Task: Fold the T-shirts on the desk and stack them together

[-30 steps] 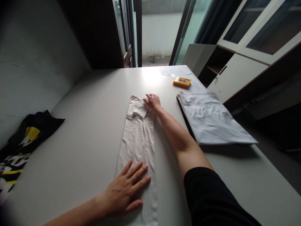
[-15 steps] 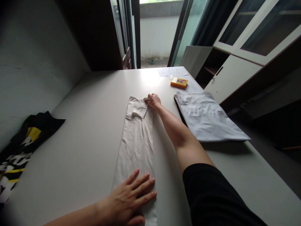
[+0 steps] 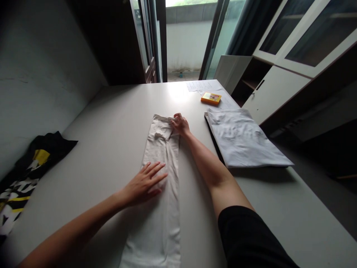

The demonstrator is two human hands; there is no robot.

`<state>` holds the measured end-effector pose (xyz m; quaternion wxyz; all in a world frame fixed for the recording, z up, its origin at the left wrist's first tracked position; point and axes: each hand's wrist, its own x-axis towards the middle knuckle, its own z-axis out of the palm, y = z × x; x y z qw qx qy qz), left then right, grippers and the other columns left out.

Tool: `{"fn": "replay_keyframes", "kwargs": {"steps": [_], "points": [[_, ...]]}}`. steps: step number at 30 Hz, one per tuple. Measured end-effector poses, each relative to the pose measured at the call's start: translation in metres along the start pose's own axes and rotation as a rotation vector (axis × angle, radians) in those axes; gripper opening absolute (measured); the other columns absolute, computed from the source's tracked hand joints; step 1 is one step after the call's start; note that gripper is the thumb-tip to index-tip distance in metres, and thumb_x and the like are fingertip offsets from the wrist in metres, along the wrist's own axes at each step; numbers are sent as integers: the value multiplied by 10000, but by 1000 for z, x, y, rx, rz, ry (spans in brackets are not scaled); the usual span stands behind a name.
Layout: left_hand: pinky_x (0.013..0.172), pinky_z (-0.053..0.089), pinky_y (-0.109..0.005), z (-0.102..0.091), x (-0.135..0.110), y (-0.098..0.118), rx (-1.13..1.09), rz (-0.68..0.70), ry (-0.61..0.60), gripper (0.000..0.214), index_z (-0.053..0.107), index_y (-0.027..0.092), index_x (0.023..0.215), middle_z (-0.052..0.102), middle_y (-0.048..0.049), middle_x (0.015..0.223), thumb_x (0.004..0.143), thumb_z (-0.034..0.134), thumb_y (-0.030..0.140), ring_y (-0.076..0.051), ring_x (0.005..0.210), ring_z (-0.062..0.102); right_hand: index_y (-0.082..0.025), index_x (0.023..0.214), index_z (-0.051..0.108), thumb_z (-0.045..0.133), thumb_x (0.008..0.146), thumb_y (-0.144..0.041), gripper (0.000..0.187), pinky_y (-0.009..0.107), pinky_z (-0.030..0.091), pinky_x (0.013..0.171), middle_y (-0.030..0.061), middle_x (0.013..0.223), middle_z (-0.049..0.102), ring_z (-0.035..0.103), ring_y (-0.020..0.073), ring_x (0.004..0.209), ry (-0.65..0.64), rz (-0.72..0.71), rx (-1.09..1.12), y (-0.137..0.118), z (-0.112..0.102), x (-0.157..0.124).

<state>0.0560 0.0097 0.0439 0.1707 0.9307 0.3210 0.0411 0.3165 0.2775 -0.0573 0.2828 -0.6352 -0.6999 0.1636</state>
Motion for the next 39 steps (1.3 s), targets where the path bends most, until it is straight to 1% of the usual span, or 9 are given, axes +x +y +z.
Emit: {"fn": "replay_keyframes", "kwargs": {"steps": [4,8,11,15,20,26,30,35,39], "points": [[1269,230,-552,-14,58,-55,27,-82,120,503,526,195,1499,314,-140,1675,1039,539,398,-319,1552,279,-150,1415,536,452,1009,-440,506,436,407,1126,173,1421,576,498,312,1306,98,-74,-149,-13,-5,-14],[1270,192,-551,-11,105,-110,86,-243,106,569,430,177,1573,267,-136,1697,1067,454,436,-314,1574,219,-174,1473,541,449,1027,-473,545,483,276,1223,140,1665,315,277,315,1517,12,-233,-236,-22,-10,-28],[1261,191,-573,2,110,-134,80,-301,32,621,355,186,1619,254,-138,1702,1073,411,477,-316,1577,219,-190,1518,506,453,1032,-496,577,576,214,1225,141,1671,320,220,342,1548,-147,-197,-295,-21,-9,-32],[1278,145,-548,14,81,-141,77,-280,-19,666,264,224,1660,162,-97,1729,1077,363,530,-288,1601,139,-178,1517,509,439,1046,-475,561,607,196,1221,163,1634,390,279,341,1530,-208,-128,-316,-19,-7,-30],[1286,89,-539,14,21,-130,109,-177,-79,675,235,221,1669,129,-104,1731,1087,337,547,-283,1606,109,-135,1460,568,481,1043,-357,480,517,260,1236,173,1592,450,355,308,1500,-134,-253,-237,-34,-22,-71],[1288,58,-541,14,-59,-89,78,-38,-73,729,188,225,1679,155,-126,1723,1070,420,552,-302,1604,113,-248,1398,641,475,1055,-247,381,453,387,1199,103,1504,570,495,233,1417,-367,-602,-19,-50,-70,-192],[1292,61,-541,5,-102,-41,-15,100,-95,721,231,252,1669,233,-107,1708,1034,530,418,-308,1598,147,-297,1441,613,521,1004,-170,464,495,299,1249,71,1584,488,368,248,1517,-511,-761,23,-60,-114,-264],[1297,64,-553,-11,-137,10,-120,215,-184,813,303,241,1640,246,-100,1707,904,646,292,-319,1597,150,-221,1496,547,650,883,-261,623,518,219,1276,124,1602,451,308,272,1545,-714,-838,112,-89,-156,-330],[1299,133,-527,-12,-144,29,-176,219,-123,682,470,224,1519,388,-114,1647,873,677,291,-303,1564,272,-179,1313,649,656,826,-279,497,542,185,1285,134,1598,453,292,283,1550,-749,-904,148,-108,-156,-365]]}}
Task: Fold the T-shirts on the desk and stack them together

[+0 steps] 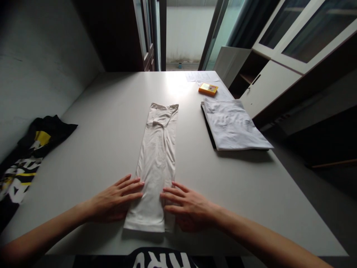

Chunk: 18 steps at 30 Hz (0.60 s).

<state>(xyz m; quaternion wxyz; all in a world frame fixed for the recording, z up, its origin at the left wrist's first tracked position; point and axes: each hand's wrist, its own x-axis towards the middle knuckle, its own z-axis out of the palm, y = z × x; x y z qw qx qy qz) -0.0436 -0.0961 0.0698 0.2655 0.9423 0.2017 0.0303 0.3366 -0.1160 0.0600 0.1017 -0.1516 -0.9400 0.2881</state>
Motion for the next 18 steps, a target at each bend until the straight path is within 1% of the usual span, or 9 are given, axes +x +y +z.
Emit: {"fn": "replay_keyframes", "kwargs": {"steps": [2,3,5,8,11,12,14,16,18], "points": [[1297,182,-490,5,4,3,8,1,89,436,588,221,1347,515,-106,1559,916,644,244,-264,1505,390,-169,1176,680,626,845,-237,343,536,197,1286,135,1572,486,339,270,1526,41,-29,-33,-4,11,5],[1293,206,-473,7,6,4,18,6,132,311,621,219,1255,570,-99,1505,945,617,215,-244,1464,446,-163,1143,681,610,861,-213,295,533,207,1285,139,1556,506,365,264,1511,69,-32,-58,-4,16,9],[1280,249,-449,12,11,5,39,28,194,173,637,210,1139,638,-89,1410,988,565,169,-215,1381,528,-151,1165,673,583,892,-174,288,520,232,1279,149,1517,545,415,248,1476,128,-18,-104,-1,20,15],[1261,294,-443,16,13,7,38,46,221,157,630,198,1102,665,-90,1341,996,528,143,-203,1299,578,-163,1332,630,597,901,-206,435,534,241,1266,156,1518,539,428,247,1461,140,-12,-114,5,20,20],[1249,324,-446,18,12,9,7,39,209,121,616,194,1029,658,-100,1331,949,541,143,-208,1276,582,-213,1415,603,639,874,-332,555,618,193,1250,150,1575,474,360,303,1502,100,-75,-88,7,18,20],[1251,322,-453,18,12,9,2,37,206,103,608,195,1005,652,-102,1337,925,558,154,-215,1281,576,-222,1419,606,643,869,-352,566,636,186,1244,148,1583,464,340,318,1512,97,-89,-89,7,18,20],[1258,307,-470,21,11,11,7,38,216,117,599,194,988,645,-106,1339,872,600,183,-234,1287,565,-212,1425,607,633,874,-323,563,639,200,1237,152,1576,474,332,332,1515,113,-86,-113,7,19,21],[1259,299,-484,22,12,12,31,33,239,175,601,189,1003,647,-109,1313,831,626,204,-249,1267,566,-189,1434,599,608,887,-250,550,612,244,1230,160,1538,520,368,326,1494,145,-74,-131,7,21,23],[1244,315,-489,23,14,13,65,29,245,223,612,183,1048,655,-109,1264,827,622,201,-250,1217,578,-183,1411,614,577,922,-207,491,561,303,1216,154,1456,601,448,301,1441,193,-51,-79,5,21,27]]}}
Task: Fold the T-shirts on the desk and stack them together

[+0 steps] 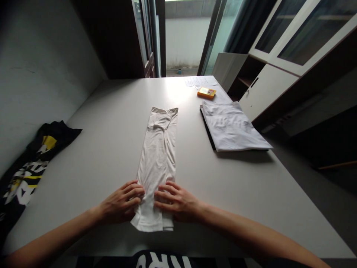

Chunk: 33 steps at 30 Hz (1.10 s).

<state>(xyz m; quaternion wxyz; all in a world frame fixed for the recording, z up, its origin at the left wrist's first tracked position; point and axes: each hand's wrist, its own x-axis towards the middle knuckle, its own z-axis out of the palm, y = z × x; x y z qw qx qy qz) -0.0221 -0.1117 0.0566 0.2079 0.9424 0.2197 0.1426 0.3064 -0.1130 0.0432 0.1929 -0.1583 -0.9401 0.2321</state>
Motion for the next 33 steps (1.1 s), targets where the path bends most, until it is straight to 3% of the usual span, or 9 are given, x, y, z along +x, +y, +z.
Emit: {"fn": "replay_keyframes", "kwargs": {"steps": [3,6,10,14,17,19,21,25,33], "points": [[1179,389,-491,0,3,1,31,44,-13,267,623,174,1139,667,-121,1196,880,602,238,-250,1126,594,-186,1329,665,548,998,-266,360,436,428,1138,139,1280,712,613,245,1266,109,136,237,-3,-4,9],[1038,485,-452,2,6,4,40,47,3,223,632,176,1129,681,-122,1103,940,562,270,-243,1016,599,-185,1246,716,510,1042,-386,353,358,517,995,133,1147,756,703,222,1075,210,316,517,-4,-9,16],[871,507,-385,6,12,12,-31,-96,104,218,652,192,1014,667,-107,1013,1033,462,295,-221,911,583,-180,1135,769,493,1040,-516,445,337,526,875,105,1027,767,717,237,943,222,511,758,-6,-17,19],[866,502,-348,-3,15,15,-369,-297,223,427,659,193,943,632,-99,1021,1103,318,395,-202,927,597,-150,1017,763,459,993,-702,631,315,500,801,79,925,728,672,232,850,235,654,883,-6,-19,17],[940,499,-365,-7,13,12,-409,-267,147,248,639,207,1178,635,-111,1167,1040,494,354,-227,1045,606,-137,793,684,403,899,-865,788,292,456,689,40,728,606,544,181,696,278,795,936,-1,-14,15],[1012,473,-434,-3,13,11,-273,-228,77,474,532,217,1381,607,-129,1299,927,640,299,-279,1150,575,-145,700,605,408,848,-913,806,286,430,658,22,664,524,477,164,670,341,902,994,4,-11,18],[1023,461,-476,6,15,11,-131,-271,66,666,433,224,1467,586,-134,1343,852,690,240,-307,1179,553,-149,694,581,439,833,-915,791,289,429,674,25,674,514,477,170,701,409,976,1056,6,-9,23],[908,495,-451,23,29,9,20,-453,151,568,440,226,1390,605,-116,1235,866,661,209,-289,1026,580,-150,719,587,485,830,-900,765,293,433,690,29,688,523,481,168,708,452,996,1139,8,-10,34],[858,477,-404,25,48,-1,107,-458,116,479,471,224,1382,638,-88,1120,917,499,113,-263,954,582,-151,659,556,523,781,-921,780,258,317,548,15,635,487,384,121,604,467,999,1098,17,-22,40]]}}
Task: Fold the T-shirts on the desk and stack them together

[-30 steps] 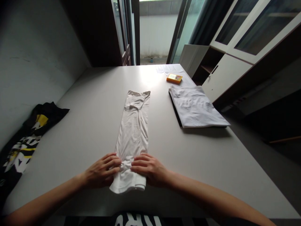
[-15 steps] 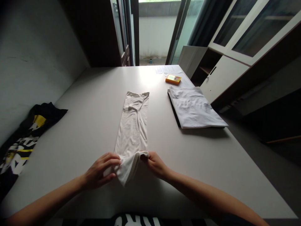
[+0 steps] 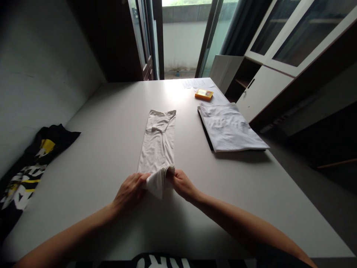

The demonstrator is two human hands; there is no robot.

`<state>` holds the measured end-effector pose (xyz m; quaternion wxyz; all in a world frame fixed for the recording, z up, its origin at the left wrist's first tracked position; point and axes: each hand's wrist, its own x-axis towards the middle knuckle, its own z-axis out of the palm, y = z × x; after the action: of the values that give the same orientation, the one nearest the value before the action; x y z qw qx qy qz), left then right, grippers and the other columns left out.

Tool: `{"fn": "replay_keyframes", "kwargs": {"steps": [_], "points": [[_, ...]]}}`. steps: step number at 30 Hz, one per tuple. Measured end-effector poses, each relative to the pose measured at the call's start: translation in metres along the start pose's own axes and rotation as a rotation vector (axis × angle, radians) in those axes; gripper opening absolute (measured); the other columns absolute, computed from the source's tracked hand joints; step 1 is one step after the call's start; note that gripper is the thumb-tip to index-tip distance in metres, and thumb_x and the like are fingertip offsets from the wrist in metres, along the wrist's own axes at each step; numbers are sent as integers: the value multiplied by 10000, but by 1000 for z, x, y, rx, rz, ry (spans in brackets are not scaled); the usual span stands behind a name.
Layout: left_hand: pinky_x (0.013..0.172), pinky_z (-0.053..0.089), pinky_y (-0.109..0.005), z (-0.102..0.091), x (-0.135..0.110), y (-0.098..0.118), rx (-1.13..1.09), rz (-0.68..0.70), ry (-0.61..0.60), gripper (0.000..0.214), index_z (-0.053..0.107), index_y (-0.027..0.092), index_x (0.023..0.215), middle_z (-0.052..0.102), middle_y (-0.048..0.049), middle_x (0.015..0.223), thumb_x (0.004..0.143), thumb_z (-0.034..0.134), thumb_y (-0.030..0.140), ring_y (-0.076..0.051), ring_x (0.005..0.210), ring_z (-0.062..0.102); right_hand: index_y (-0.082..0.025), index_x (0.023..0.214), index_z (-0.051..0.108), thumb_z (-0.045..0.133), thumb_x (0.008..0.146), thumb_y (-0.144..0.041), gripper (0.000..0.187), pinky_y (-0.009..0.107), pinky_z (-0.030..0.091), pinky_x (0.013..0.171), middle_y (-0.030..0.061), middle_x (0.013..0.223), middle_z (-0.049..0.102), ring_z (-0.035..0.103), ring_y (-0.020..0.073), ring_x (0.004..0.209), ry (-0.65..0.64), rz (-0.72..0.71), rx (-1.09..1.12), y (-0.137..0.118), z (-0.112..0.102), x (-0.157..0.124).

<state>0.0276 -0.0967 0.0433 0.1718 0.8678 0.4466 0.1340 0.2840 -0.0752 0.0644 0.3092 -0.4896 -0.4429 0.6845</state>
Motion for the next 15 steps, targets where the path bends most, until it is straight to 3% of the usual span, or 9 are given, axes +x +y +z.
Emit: {"fn": "replay_keyframes", "kwargs": {"steps": [4,7,11,15], "points": [[817,472,-382,-4,8,-2,-41,-29,-7,347,505,208,1345,655,-86,1045,1011,487,303,-263,899,603,-135,720,632,582,736,-925,792,272,408,587,43,660,574,493,148,628,9,37,158,-8,1,9],[839,469,-374,-11,15,1,-218,-38,0,388,550,209,1314,681,-100,1068,1041,426,455,-273,934,634,-128,813,684,636,757,-875,750,301,486,672,75,741,658,592,184,699,22,72,289,-9,0,13],[729,457,-309,-14,26,2,-657,-253,41,545,673,185,988,675,-73,884,1054,327,602,-224,782,608,-123,875,708,756,760,-744,633,297,490,691,75,797,692,613,188,736,66,62,302,-8,-6,14],[563,377,-240,-9,37,-4,-1027,-485,70,629,599,145,768,518,-14,663,945,514,742,-134,601,454,-127,813,670,734,788,-727,604,278,437,627,34,713,622,538,153,661,21,34,193,-7,-10,11]]}}
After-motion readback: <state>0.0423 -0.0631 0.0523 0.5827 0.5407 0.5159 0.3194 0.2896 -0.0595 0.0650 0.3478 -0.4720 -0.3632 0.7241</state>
